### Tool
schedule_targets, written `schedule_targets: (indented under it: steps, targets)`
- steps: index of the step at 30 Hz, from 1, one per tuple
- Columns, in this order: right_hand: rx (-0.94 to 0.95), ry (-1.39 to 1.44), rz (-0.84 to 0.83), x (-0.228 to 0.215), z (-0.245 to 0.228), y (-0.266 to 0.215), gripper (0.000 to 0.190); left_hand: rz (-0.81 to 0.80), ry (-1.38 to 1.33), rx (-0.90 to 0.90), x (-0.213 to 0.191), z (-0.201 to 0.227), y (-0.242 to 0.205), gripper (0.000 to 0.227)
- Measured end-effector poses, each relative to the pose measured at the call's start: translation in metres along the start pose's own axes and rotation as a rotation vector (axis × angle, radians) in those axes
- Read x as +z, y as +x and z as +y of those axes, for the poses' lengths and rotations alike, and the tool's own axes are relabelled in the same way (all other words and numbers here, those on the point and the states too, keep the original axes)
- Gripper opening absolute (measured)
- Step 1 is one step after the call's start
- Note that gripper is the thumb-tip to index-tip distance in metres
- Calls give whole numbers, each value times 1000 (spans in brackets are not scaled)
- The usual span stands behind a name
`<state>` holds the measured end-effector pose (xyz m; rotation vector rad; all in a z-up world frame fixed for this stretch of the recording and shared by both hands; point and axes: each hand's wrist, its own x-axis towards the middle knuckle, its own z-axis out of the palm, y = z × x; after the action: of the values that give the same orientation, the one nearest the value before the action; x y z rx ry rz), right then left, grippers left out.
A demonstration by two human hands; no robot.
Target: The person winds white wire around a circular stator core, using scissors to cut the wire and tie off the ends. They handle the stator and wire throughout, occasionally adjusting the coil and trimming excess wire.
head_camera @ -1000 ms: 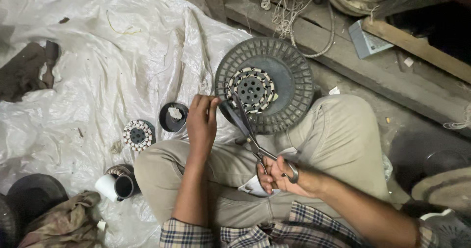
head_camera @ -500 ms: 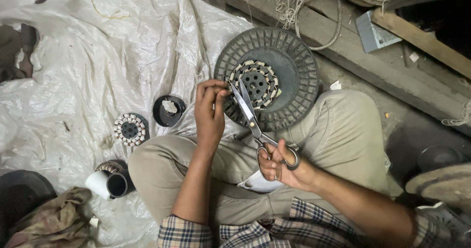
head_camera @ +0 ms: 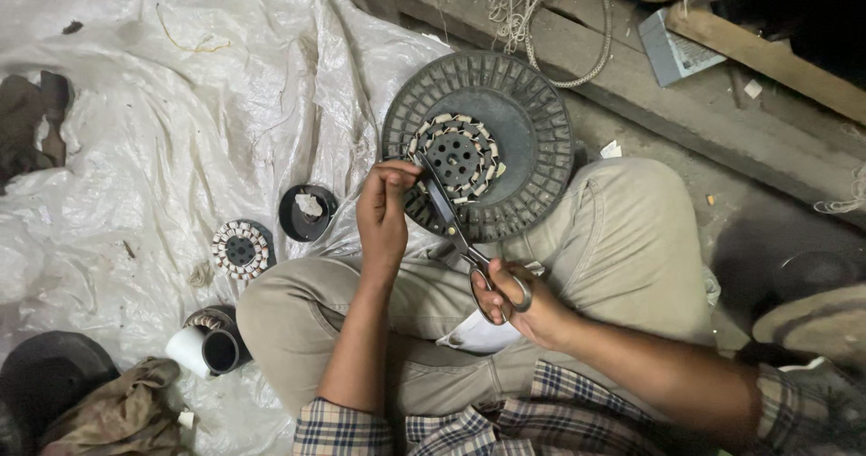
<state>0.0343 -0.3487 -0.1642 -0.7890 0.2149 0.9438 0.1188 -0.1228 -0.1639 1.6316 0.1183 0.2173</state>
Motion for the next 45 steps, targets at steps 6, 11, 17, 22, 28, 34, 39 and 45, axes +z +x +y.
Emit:
schedule_targets:
  steps: [6,11,17,22,28,34,39,45]
  targets:
    - [-7,-90,70,4,1,2,43,58,-267,-70,4,-10,-1,33]
    - [-53,-141,93,4,3,2,45,77,-340,-102,3,-10,-1,31]
    - [-74,-165,81,2,3,2,48,80,-375,-141,2,-8,2,30]
    - [-25,-195,124,0,6,5,45,109,-576,-235,-2,-11,1,31]
    - [3,-148,55,-1,7,3,49,89,-757,-243,-9,-18,7,30]
    - [-252,-459,3,-3,2,3,41,114,-752,-319,-16,-15,8,30]
    - [-341,-735,419,-20,-19,13,22,31,-803,-351,-15,-9,10,25]
    - [-530,-774,515,-42,-29,15,10,1,-875,-315,-18,-13,6,18]
